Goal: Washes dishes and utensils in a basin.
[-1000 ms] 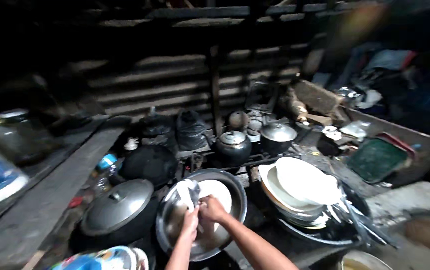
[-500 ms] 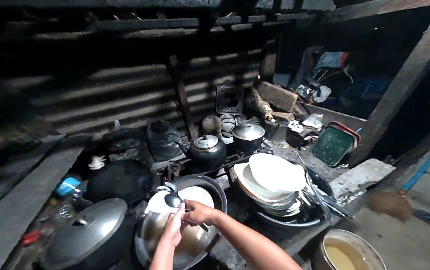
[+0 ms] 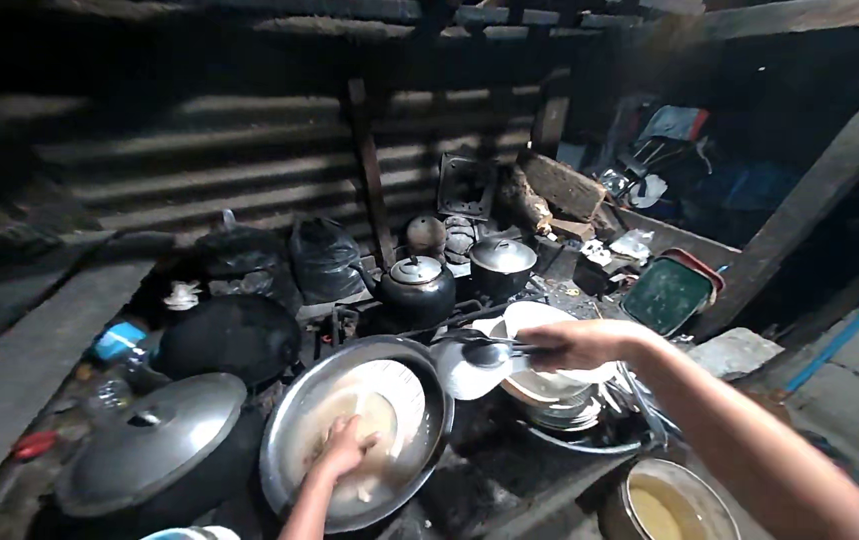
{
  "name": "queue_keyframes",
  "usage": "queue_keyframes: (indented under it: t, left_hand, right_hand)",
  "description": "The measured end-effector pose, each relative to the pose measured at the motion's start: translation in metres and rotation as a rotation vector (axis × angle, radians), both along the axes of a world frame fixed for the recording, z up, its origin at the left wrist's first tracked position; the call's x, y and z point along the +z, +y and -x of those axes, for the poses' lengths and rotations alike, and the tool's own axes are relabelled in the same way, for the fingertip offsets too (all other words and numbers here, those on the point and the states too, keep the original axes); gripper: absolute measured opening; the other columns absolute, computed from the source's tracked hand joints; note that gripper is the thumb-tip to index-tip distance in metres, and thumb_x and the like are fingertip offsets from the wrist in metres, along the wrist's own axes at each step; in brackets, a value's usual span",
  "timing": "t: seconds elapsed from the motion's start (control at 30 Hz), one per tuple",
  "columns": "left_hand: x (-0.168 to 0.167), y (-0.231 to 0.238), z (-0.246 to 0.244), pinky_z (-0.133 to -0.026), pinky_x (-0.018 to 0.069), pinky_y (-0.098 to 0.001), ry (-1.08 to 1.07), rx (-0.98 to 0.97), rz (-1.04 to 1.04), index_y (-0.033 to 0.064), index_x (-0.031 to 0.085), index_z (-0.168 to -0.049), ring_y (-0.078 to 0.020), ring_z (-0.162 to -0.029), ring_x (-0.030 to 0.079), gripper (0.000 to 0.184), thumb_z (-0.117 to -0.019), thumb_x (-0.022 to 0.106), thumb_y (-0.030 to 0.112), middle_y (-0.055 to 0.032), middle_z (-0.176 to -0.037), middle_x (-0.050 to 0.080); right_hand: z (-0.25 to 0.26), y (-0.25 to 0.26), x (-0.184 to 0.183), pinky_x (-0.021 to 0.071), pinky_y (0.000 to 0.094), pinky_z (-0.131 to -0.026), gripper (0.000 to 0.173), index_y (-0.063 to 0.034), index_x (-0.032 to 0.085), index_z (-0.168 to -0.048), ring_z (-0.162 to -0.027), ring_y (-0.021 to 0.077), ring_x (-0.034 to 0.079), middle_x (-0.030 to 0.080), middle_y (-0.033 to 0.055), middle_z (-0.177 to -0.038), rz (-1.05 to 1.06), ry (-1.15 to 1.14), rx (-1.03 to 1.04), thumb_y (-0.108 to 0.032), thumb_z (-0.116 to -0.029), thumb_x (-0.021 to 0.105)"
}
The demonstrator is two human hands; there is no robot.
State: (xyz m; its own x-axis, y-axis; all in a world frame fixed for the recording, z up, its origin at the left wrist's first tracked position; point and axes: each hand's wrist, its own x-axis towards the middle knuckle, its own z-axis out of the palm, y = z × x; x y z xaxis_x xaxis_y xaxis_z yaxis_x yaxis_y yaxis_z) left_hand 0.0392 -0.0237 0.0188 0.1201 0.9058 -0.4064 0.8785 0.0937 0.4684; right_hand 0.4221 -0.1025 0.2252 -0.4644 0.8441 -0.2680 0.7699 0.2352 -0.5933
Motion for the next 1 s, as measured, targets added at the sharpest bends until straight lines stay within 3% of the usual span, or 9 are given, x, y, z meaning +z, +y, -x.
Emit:
queue_keyframes:
  t: [0.07, 0.13, 0.3, 0.37, 0.47, 0.57, 0.83, 0.93, 1.0]
  left_hand:
    - [-0.010, 0.004, 0.004, -0.119, 0.0101, -0.0719, 0.126, 0.075, 0.027, 0.0090, 0.031, -0.160, -0.0498, -0.155, 0.002, 0.083, -0.0984, 0.061, 0.055, -0.0252, -0.169, 0.007]
    - [-0.023, 0.007, 0.004, -0.120, 0.0036, -0.0705, 0.188, 0.168, 0.036, 0.0066, 0.024, -0.162, -0.0496, -0.155, -0.005, 0.085, -0.1003, 0.057, 0.055, -0.0257, -0.169, -0.003]
    - [-0.023, 0.006, -0.030, -0.122, 0.0049, -0.0671, 0.042, 0.153, 0.028, 0.0015, 0.014, -0.163, -0.0463, -0.156, 0.003, 0.085, -0.1046, 0.047, 0.054, -0.0275, -0.168, 0.004]
    - [-0.023, 0.007, -0.036, -0.123, 0.0107, -0.0642, -0.040, 0.045, 0.005, 0.0090, 0.016, -0.164, -0.0431, -0.157, 0.004, 0.082, -0.1041, 0.048, 0.055, -0.0236, -0.170, 0.002]
    - [-0.022, 0.011, -0.028, -0.123, 0.0140, -0.0631, -0.028, -0.059, -0.042, 0.0195, 0.028, -0.163, -0.0397, -0.157, 0.010, 0.060, -0.1089, 0.045, 0.041, -0.0167, -0.171, 0.011]
    - [-0.022, 0.010, -0.021, -0.118, 0.0258, -0.0639, 0.029, 0.024, -0.156, 0.0102, 0.040, -0.156, -0.0412, -0.150, 0.029, 0.057, -0.1033, 0.055, 0.023, -0.0189, -0.162, 0.034]
    - [-0.008, 0.003, 0.003, -0.115, 0.0319, -0.0641, 0.063, 0.278, -0.182, 0.0080, 0.054, -0.145, -0.0468, -0.147, 0.030, 0.053, -0.0977, 0.066, 0.028, -0.0241, -0.159, 0.035]
    - [-0.010, -0.003, 0.019, -0.114, 0.0333, -0.0651, 0.085, 0.343, -0.174, 0.0059, 0.049, -0.149, -0.0510, -0.145, 0.032, 0.062, -0.0954, 0.069, 0.031, -0.0279, -0.159, 0.034]
    - [-0.012, -0.004, 0.024, -0.117, 0.0317, -0.0619, 0.118, 0.336, -0.125, 0.0022, 0.042, -0.153, -0.0508, -0.145, 0.033, 0.067, -0.0967, 0.067, 0.028, -0.0312, -0.158, 0.033]
  right_hand:
    - [-0.030, -0.010, 0.008, 0.0434, 0.0254, -0.058, 0.011, 0.0020, 0.061, -0.110, -0.061, 0.0074, 0.051, 0.056, 0.0047, -0.074, 0.051, -0.065, -0.020, -0.004, -0.1025, 0.056]
    - [-0.054, -0.018, 0.012, 0.0449, 0.0254, -0.060, 0.014, 0.0027, 0.062, -0.114, -0.061, 0.0081, 0.052, 0.058, 0.0061, -0.076, 0.126, -0.119, -0.105, -0.006, -0.1044, 0.056]
    - [-0.096, -0.031, 0.005, 0.0459, 0.0257, -0.057, 0.015, 0.0010, 0.061, -0.117, -0.060, 0.0098, 0.053, 0.058, 0.0073, -0.075, 0.017, -0.044, -0.390, -0.004, -0.1040, 0.056]
    - [-0.101, -0.027, -0.010, 0.0502, 0.0365, -0.067, 0.021, 0.0004, 0.059, -0.124, -0.071, 0.0189, 0.057, 0.060, 0.0140, -0.086, -0.082, -0.160, -0.513, -0.010, -0.1058, 0.056]
    - [-0.096, -0.013, -0.045, 0.0485, 0.0679, -0.091, 0.039, 0.0049, 0.049, -0.141, -0.107, 0.0541, 0.063, 0.063, 0.0371, -0.116, -0.120, -0.510, -0.611, -0.008, -0.1054, 0.054]
    - [-0.073, -0.012, -0.069, 0.0478, 0.0725, -0.087, 0.044, 0.0023, 0.047, -0.143, -0.113, 0.0590, 0.061, 0.063, 0.0385, -0.120, -0.083, -0.761, -0.663, -0.008, -0.1015, 0.055]
    - [-0.099, -0.023, -0.041, 0.0489, 0.0665, -0.089, 0.033, 0.0058, 0.052, -0.138, -0.102, 0.0513, 0.065, 0.064, 0.0355, -0.111, -0.174, -0.402, -0.629, -0.006, -0.1064, 0.051]
    - [-0.128, -0.051, -0.020, 0.0508, 0.0317, -0.068, 0.018, -0.0006, 0.061, -0.121, -0.072, 0.0127, 0.058, 0.062, 0.0082, -0.085, -0.187, -0.110, -0.502, -0.005, -0.1047, 0.055]
    - [-0.140, -0.070, -0.011, 0.0492, 0.0181, -0.063, 0.018, -0.0060, 0.063, -0.118, -0.067, 0.0000, 0.057, 0.062, -0.0031, -0.081, -0.130, 0.041, -0.402, -0.004, -0.1022, 0.055]
